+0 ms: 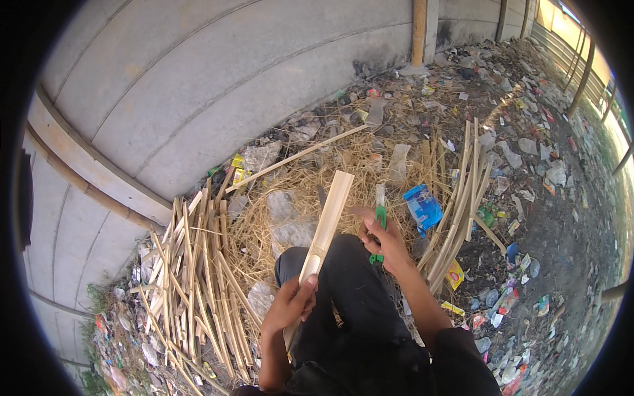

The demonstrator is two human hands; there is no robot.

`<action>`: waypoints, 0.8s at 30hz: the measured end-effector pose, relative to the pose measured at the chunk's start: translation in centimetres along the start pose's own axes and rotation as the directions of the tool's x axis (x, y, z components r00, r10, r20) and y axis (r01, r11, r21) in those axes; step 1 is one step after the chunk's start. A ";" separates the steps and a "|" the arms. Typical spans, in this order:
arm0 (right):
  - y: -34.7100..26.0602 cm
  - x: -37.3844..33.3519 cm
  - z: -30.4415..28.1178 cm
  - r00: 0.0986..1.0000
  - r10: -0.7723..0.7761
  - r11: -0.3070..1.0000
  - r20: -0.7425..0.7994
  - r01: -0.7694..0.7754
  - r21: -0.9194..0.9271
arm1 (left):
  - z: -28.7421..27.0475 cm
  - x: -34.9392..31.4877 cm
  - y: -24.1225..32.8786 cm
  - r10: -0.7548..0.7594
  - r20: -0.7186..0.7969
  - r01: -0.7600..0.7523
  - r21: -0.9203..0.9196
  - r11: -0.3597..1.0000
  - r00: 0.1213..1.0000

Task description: The person sits on the ground and uses a green utility knife to shave the surface of a long bamboo strip. They then switch to a machete to split the bamboo strip lengthwise into thinner pieces.

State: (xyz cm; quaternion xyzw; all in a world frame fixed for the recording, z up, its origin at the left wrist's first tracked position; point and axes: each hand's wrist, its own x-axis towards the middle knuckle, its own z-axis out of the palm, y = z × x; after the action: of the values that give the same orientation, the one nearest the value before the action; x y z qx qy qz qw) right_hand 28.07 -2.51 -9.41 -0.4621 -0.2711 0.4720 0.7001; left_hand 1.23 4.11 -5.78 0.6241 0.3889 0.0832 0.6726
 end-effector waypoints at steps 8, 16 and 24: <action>-1.1 -1.4 4.6 0.998 -0.046 0.998 -0.033 0.045 -0.034 | 0.7 1.1 1.1 0.036 0.181 -0.035 -0.008 0.999 0.983; -1.6 -2.9 5.2 0.986 -0.133 0.969 -0.101 0.108 -0.221 | 1.6 1.5 -0.2 0.216 0.122 -0.185 -0.222 0.957 0.969; -1.2 -3.1 5.6 0.966 -0.240 0.937 -0.092 0.206 -0.282 | 1.4 4.2 4.1 0.458 -0.184 -0.481 -0.108 0.870 0.870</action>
State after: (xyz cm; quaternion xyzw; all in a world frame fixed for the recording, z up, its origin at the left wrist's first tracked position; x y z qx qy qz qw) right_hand 22.72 -3.26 -5.73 -0.5480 -0.3392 0.3183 0.6952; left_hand 6.52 6.35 -3.94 0.6391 0.2680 0.3212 0.6454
